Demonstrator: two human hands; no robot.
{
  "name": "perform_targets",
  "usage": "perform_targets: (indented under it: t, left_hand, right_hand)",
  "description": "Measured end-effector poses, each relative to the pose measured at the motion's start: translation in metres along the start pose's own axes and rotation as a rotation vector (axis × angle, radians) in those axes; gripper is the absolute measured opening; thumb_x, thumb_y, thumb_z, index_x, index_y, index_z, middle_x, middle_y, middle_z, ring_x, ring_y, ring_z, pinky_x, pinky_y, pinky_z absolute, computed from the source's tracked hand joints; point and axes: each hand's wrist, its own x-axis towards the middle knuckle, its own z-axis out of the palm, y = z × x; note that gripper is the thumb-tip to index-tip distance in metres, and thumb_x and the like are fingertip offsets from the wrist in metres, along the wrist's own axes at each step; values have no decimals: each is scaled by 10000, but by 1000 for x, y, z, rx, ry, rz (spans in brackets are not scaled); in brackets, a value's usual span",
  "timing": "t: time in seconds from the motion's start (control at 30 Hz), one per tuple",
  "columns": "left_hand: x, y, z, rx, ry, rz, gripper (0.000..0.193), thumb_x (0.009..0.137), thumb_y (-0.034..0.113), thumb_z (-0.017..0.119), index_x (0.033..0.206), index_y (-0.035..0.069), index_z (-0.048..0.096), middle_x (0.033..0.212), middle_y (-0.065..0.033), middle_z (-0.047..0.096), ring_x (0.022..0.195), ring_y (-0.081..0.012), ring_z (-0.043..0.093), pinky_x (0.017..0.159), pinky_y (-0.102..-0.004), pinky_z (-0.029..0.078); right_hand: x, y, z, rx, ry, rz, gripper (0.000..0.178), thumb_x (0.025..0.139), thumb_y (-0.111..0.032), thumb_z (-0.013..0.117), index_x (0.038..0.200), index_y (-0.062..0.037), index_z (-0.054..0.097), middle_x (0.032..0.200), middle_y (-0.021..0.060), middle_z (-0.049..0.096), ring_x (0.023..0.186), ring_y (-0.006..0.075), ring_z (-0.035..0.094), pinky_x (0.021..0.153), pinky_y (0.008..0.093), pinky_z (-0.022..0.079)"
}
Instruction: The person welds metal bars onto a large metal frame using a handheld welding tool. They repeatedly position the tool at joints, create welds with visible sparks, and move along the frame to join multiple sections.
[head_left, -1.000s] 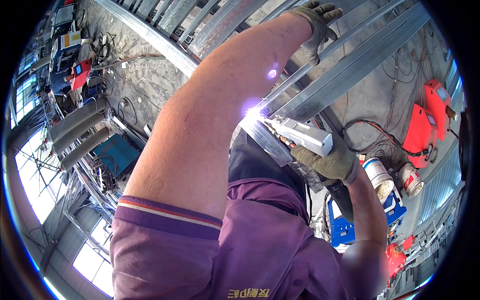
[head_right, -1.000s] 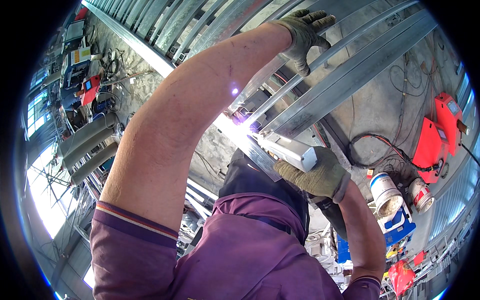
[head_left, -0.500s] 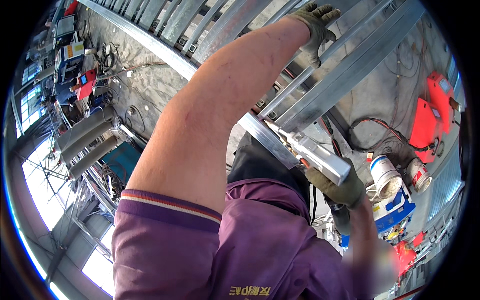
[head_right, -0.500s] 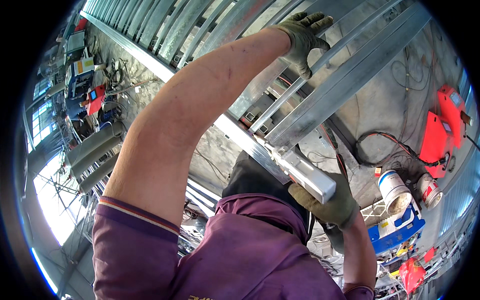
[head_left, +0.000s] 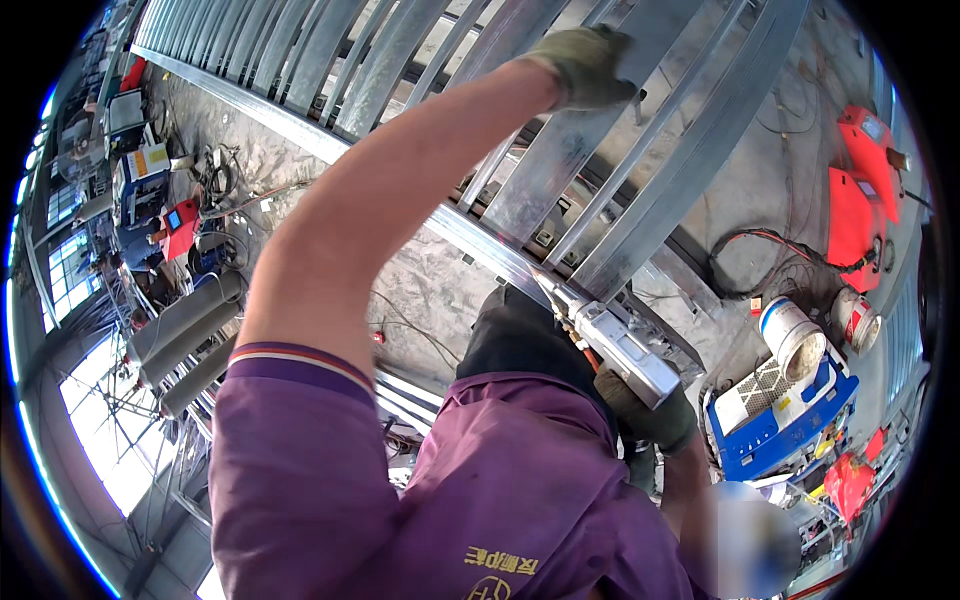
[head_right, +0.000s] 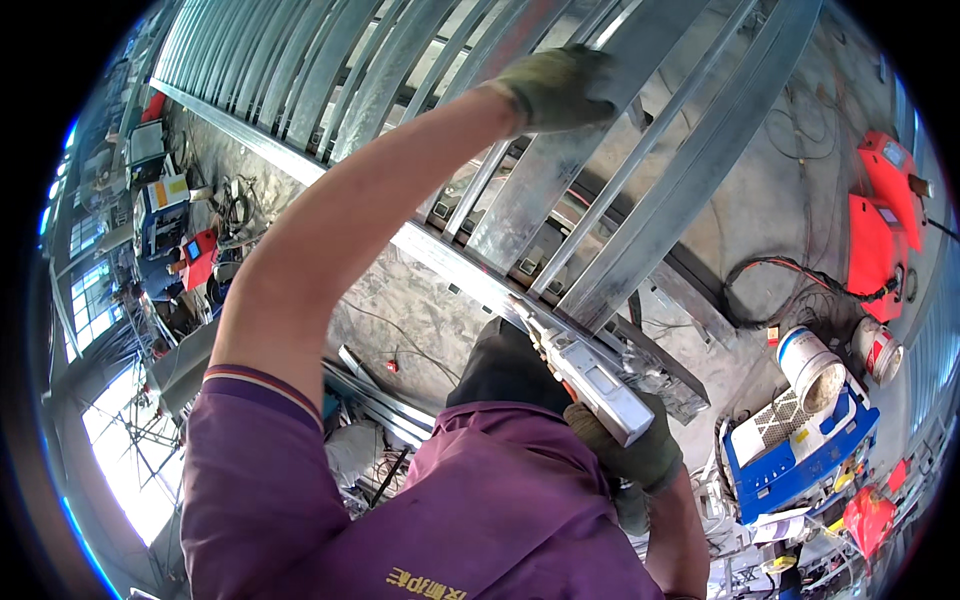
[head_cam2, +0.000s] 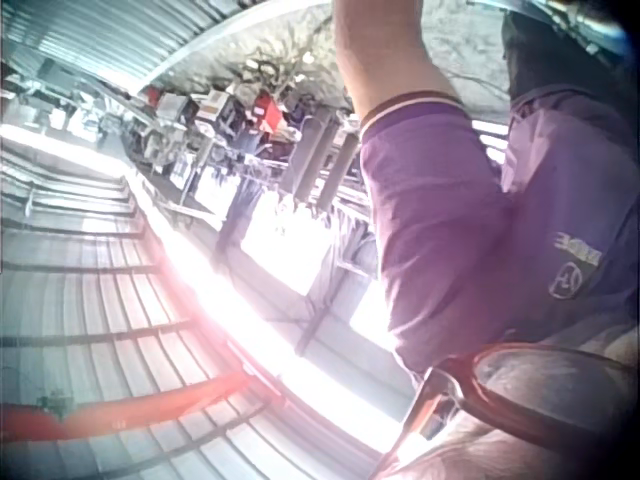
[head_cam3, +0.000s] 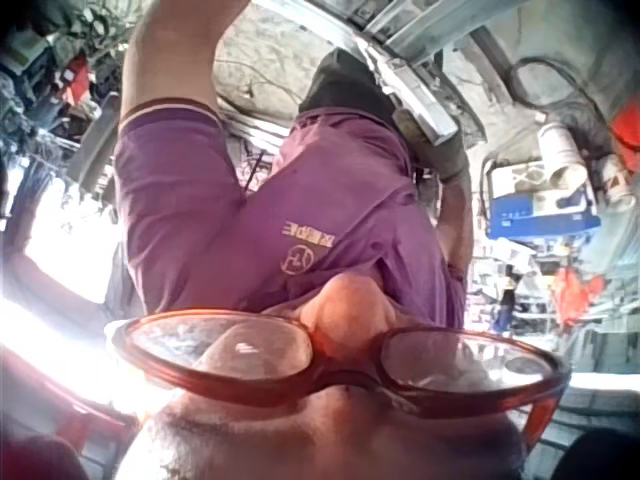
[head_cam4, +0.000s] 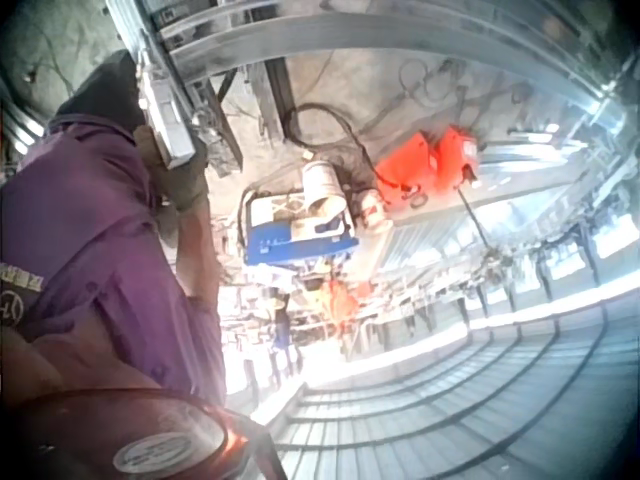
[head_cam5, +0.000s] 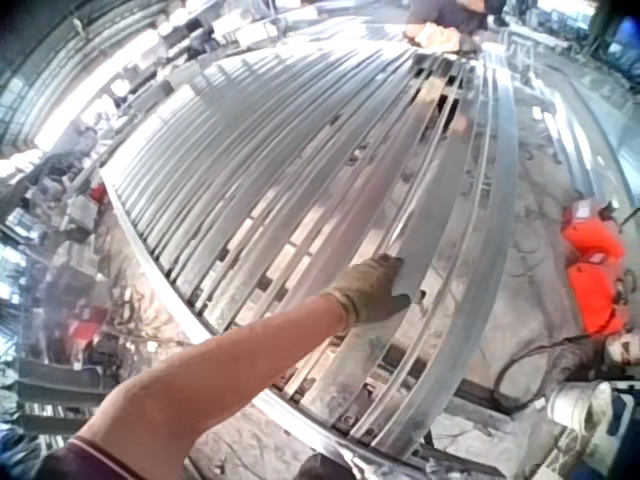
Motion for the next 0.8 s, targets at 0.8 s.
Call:
perform_targets:
  t: [0.8]
  left_hand:
    - [-179, 36, 47, 61, -120, -442, 637, 987, 566, 709, 1416, 112, 581, 1276, -244, 699, 1164, -441, 733, 991, -549, 590]
  right_hand:
    - [-23, 23, 15, -243, 11, 155, 618, 1013, -577, 776, 1483, -182, 705, 1304, 137, 799, 1205, 306, 768, 1073, 404, 587]
